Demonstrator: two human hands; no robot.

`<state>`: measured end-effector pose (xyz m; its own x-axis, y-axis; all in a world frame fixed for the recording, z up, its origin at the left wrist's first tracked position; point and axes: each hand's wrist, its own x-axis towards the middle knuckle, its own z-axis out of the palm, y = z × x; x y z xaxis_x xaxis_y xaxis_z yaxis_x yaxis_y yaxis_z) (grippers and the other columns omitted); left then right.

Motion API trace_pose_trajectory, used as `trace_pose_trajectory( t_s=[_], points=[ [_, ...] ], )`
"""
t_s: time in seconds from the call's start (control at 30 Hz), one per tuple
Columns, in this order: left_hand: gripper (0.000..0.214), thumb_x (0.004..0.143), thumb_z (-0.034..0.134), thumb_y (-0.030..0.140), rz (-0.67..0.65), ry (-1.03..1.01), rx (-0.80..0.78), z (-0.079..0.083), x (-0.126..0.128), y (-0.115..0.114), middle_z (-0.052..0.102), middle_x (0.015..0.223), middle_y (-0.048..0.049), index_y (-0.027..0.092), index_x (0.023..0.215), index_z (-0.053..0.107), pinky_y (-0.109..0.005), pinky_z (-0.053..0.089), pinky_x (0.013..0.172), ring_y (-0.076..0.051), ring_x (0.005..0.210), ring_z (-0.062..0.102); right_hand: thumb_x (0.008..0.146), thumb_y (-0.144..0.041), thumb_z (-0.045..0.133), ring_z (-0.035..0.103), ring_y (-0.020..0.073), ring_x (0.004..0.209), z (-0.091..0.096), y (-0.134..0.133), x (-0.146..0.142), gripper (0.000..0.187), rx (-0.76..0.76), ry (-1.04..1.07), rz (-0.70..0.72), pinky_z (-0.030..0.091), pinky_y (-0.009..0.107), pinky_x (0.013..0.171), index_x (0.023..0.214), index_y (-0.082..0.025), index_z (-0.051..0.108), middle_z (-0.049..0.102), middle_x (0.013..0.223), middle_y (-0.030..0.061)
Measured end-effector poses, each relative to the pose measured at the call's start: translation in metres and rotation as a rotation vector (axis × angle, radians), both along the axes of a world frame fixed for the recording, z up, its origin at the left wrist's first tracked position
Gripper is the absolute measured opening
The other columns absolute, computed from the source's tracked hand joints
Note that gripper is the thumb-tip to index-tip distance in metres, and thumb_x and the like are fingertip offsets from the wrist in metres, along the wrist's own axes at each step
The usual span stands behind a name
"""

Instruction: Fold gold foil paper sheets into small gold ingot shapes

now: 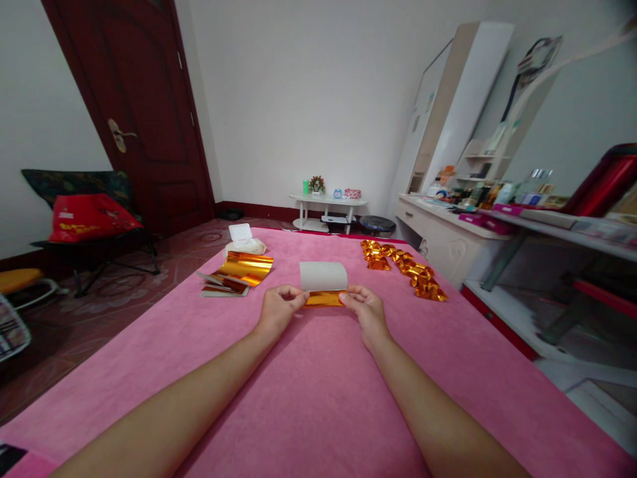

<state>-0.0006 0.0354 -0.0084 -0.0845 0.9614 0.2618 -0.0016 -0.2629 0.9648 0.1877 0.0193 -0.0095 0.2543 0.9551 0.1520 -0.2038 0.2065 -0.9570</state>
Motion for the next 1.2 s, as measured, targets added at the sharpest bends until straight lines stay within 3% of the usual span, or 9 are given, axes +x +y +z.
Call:
trace_pose_trajectory(
  t_s=[0.73, 1.2],
  points=[
    [0.031, 0.058, 0.075, 0.029, -0.099, -0.084, 0.033, -0.0039, -0.0014, 0.0027, 0.053, 0.051, 0.007, 0.016, 0.072, 0.052, -0.016, 0.033, 0.044, -0.006, 0.043, 0.047, 0.054, -0.033, 0.079, 0.062, 0.0164, 0.064, 0.001, 0.0005, 0.0017, 0.03, 0.043, -0.069, 0.038, 0.047, 0.028, 0.065, 0.076, -0.017, 0.066, 0.07, 0.071, 0.0021],
    [0.035, 0.059, 0.074, 0.028, -0.111, -0.084, 0.018, -0.0051, -0.0012, 0.0024, 0.058, 0.056, 0.0051, 0.017, 0.081, 0.05, -0.017, 0.038, 0.045, -0.009, 0.047, 0.052, 0.053, -0.025, 0.077, 0.058, 0.0148, 0.063, 0.0002, 0.0012, 0.0007, 0.031, 0.027, -0.032, 0.056, 0.043, 0.026, 0.064, 0.079, -0.018, 0.062, 0.066, 0.068, -0.0013]
  ],
)
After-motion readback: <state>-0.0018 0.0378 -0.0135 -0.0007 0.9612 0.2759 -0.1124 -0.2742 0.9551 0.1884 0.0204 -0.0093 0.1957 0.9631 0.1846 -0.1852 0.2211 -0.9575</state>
